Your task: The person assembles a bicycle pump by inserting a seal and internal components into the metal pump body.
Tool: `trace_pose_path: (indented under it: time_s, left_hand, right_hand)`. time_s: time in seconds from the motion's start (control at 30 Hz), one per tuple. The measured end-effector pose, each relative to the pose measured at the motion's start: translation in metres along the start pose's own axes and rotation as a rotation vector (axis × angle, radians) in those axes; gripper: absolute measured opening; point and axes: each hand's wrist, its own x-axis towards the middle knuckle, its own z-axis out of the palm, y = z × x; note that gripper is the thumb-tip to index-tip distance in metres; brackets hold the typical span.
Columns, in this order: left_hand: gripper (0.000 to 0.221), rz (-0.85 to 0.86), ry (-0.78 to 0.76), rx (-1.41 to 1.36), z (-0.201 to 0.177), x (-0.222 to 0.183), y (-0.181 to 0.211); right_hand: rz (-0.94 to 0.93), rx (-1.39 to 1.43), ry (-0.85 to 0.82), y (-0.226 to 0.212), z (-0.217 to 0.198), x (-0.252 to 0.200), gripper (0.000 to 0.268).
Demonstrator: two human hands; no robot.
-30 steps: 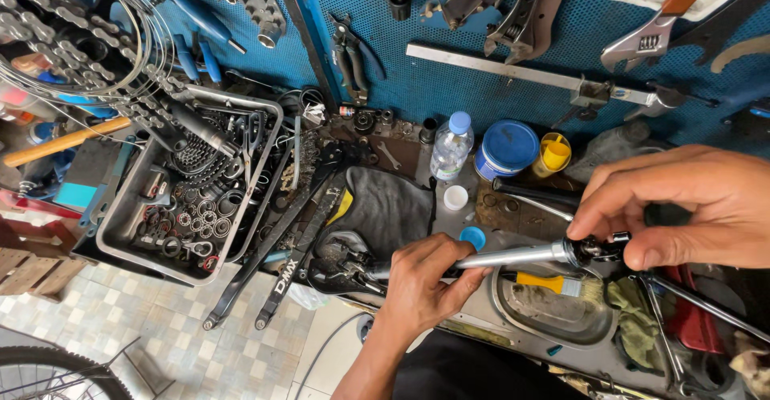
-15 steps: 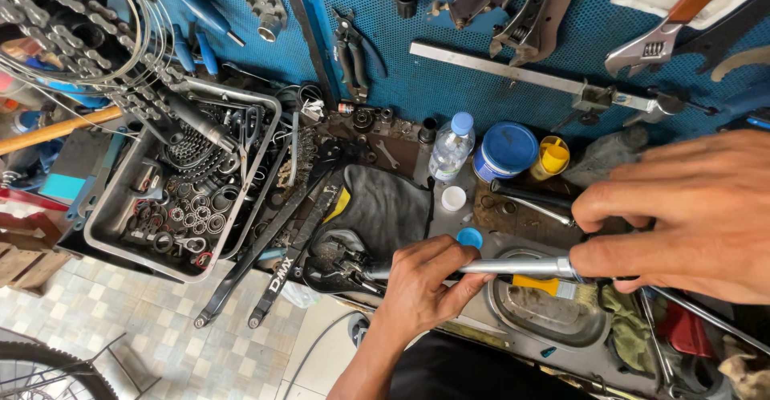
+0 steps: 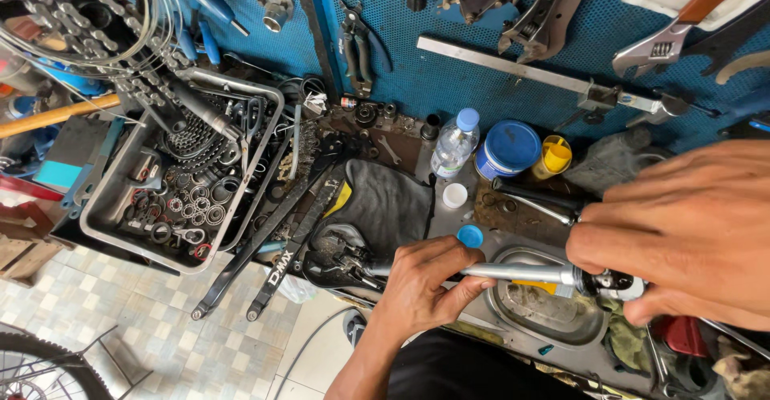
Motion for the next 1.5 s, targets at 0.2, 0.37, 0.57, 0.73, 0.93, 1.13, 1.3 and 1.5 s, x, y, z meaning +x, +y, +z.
trace_pose_path:
  time_s: [0.2, 0.37, 0.57, 0.73, 0.93, 1.13, 1.3, 1.5]
  left_hand:
    - [0.027, -0.060, -0.080, -0.091, -0.005, -0.004, -0.001]
    - [0.028, -0.020, -0.115, -0.104, -0.009, -0.007, 0.000]
    - [0.026, -0.035, -0.136, -0.080, -0.007, -0.007, -0.003]
    - [0.026, 0.058, -0.103, -0.070, -0.001, -0.006, -0.011]
    - [0.026, 0.068, -0.078, 0.005, 0.003, -0.006, -0.017]
    - [0.026, 0.076, -0.078, -0.018, 0.002, -0.006, -0.013]
    - [0.025, 0.091, -0.054, -0.052, 0.001, -0.008, -0.009]
    - [0.027, 0.093, 0.002, 0.032, 0.000, -0.012, -0.005]
  right_hand:
    - [0.245, 0.157, -0.280, -0.005, -0.025, 0.002, 0.059]
    - [-0.175, 0.392, -0.009, 0.005, -0.024, 0.000, 0.050]
    - [-0.004, 0.446, -0.125, 0.003, -0.035, -0.002, 0.044]
    - [-0.180, 0.497, 0.237, 0.004, -0.022, -0.015, 0.045]
    - [-0.067, 0.505, 0.220, 0.003, -0.020, -0.022, 0.046]
    - [-0.036, 0.512, 0.151, -0.002, -0.022, -0.020, 0.045]
    - [-0.101, 0.523, 0.147, 0.002, -0.019, -0.012, 0.042]
    - [-0.109, 0.544, -0.090, 0.008, -0.018, 0.009, 0.046]
